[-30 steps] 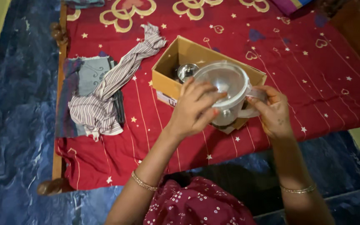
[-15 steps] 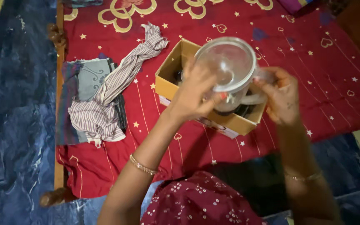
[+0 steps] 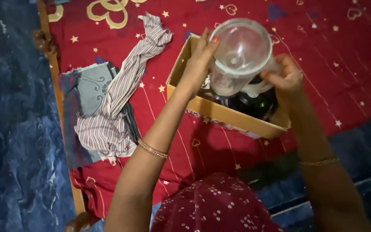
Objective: The person carries a blender base from the kitchen to a bedroom and places it on a bed. They then retrieve a cardboard box, remove a metal jar and a plastic jar, and place them on a nearby table. Finally, they pack the blender base, metal jar, and plastic jar into the cardboard box.
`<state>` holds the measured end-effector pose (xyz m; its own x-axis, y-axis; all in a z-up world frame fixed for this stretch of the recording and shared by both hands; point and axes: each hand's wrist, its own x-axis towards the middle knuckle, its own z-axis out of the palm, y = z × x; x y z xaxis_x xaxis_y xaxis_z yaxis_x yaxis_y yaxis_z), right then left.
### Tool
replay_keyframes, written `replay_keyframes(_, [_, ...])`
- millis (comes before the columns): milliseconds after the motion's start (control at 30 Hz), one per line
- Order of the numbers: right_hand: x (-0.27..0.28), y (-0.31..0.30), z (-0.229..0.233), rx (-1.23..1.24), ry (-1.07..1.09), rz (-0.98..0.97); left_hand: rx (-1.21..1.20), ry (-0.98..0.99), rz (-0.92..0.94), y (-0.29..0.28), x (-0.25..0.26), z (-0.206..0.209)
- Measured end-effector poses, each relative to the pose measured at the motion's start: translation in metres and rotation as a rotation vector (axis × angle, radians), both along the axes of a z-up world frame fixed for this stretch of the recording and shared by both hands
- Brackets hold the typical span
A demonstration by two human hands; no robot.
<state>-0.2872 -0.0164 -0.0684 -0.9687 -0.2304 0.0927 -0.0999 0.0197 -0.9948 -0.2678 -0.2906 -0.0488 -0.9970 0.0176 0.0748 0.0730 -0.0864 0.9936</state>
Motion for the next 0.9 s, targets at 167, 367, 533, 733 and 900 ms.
replay_keyframes(167, [-0.015,-0.008,-0.047,0.01,-0.135,0.181,-0.15,-0.118,0.018,0.001,-0.024,-0.034])
replay_keyframes(367, [-0.054,0.001,-0.135,-0.098,-0.224,-0.094,-0.065,-0.138,0.031,-0.001,-0.058,-0.115])
replay_keyframes(533, [-0.068,0.015,-0.193,-0.203,-0.2,-0.098,-0.539,-0.29,0.161,0.004,-0.047,-0.208])
replay_keyframes(733, [-0.075,0.009,-0.23,-0.26,-0.276,-0.038,-1.296,-0.357,-0.146,-0.005,0.007,-0.224])
replay_keyframes(900, [-0.079,-0.017,-0.264,-0.285,-0.367,-0.019,-1.253,-0.158,-0.08,-0.016,0.019,-0.248])
